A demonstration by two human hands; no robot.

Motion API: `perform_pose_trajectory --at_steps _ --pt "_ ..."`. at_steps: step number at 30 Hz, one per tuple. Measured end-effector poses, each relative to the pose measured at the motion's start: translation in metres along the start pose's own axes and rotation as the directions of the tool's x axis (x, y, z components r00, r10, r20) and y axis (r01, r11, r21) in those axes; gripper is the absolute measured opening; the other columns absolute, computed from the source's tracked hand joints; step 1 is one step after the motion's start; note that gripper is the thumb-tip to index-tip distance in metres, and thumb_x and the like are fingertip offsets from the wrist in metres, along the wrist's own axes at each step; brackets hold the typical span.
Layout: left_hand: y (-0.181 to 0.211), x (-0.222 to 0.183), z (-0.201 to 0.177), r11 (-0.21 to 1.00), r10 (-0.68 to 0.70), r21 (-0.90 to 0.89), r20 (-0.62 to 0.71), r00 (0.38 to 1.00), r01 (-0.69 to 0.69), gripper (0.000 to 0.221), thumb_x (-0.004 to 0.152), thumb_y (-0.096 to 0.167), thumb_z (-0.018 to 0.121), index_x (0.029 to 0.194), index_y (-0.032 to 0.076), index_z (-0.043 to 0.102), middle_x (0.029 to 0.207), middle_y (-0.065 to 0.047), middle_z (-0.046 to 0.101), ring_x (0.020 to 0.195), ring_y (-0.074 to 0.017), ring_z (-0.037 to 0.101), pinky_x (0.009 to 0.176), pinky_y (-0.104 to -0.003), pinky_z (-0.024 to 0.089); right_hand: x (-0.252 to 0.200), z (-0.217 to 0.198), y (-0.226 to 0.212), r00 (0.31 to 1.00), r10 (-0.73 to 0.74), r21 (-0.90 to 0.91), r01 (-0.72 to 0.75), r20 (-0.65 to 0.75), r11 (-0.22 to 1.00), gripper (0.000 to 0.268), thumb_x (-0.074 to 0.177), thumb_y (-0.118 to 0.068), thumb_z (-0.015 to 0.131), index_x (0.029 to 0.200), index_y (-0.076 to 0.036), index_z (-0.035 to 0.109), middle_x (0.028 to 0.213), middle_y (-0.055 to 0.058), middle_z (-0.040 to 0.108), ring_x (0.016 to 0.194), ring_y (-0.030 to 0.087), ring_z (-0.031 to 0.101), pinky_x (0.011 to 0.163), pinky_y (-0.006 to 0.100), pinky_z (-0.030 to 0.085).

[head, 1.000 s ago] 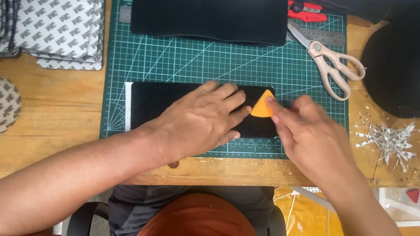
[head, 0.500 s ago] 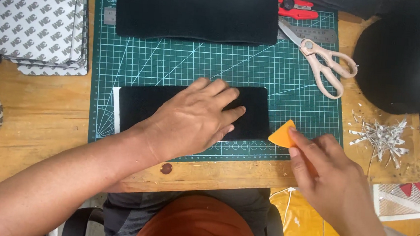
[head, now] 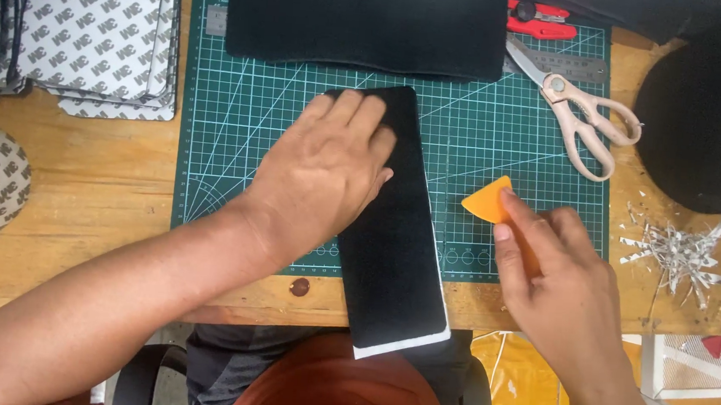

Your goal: Measuring, cutting, and applying adhesive tape to fabric strips using a ruler, knife, and scraper.

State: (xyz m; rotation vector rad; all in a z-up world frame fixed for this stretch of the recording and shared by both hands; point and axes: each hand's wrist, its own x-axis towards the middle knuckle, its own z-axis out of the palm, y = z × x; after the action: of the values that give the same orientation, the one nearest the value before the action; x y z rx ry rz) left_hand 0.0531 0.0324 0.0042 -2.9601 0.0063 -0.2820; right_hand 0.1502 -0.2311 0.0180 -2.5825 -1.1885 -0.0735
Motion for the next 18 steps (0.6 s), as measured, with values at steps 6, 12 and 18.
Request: perform_pose_trajectory --at_steps 6,12,18 --pt "-0.008 -0.005 0.021 0.97 0.088 -0.221 -0.089 0.992 -0.106 0.046 0.103 0.03 0.053 0.134 -0.003 0.062 0.134 -0.019 0.057 0.127 -0.035 0.052 0.107 -0.045 0.045 0.046 -0.003 -0.034 0.974 -0.095 -0.01 0.1 0.206 0.995 0.045 0.107 -0.025 0.047 0.152 -0.023 0.052 0.089 0.01 0.056 0.042 0.017 0.051 0.033 0.03 0.051" --pt "-0.018 -0.009 0.025 0.975 0.123 -0.18 -0.062 0.99 -0.133 0.049 0.092 0.007 0.048 0.139 -0.002 0.059 0.135 -0.018 0.057 0.118 -0.033 0.052 0.101 -0.042 0.045 0.067 0.021 -0.053 0.947 -0.218 -0.102 0.247 0.235 0.964 0.041 0.101 -0.026 0.056 0.14 -0.023 0.067 0.097 0.008 0.056 0.047 0.033 0.064 0.037 0.051 0.056" --pt "-0.007 -0.011 0.012 0.991 0.096 0.084 0.095 0.991 -0.104 0.055 0.108 0.04 0.037 0.146 0.005 0.055 0.131 -0.009 0.057 0.114 -0.0256 0.053 0.096 -0.036 0.048 0.023 0.001 -0.035 0.9 -0.233 -0.153 0.306 0.369 0.94 0.052 0.098 -0.03 0.056 0.15 -0.026 0.055 0.099 0.006 0.056 0.043 0.023 0.059 0.035 0.042 0.057"
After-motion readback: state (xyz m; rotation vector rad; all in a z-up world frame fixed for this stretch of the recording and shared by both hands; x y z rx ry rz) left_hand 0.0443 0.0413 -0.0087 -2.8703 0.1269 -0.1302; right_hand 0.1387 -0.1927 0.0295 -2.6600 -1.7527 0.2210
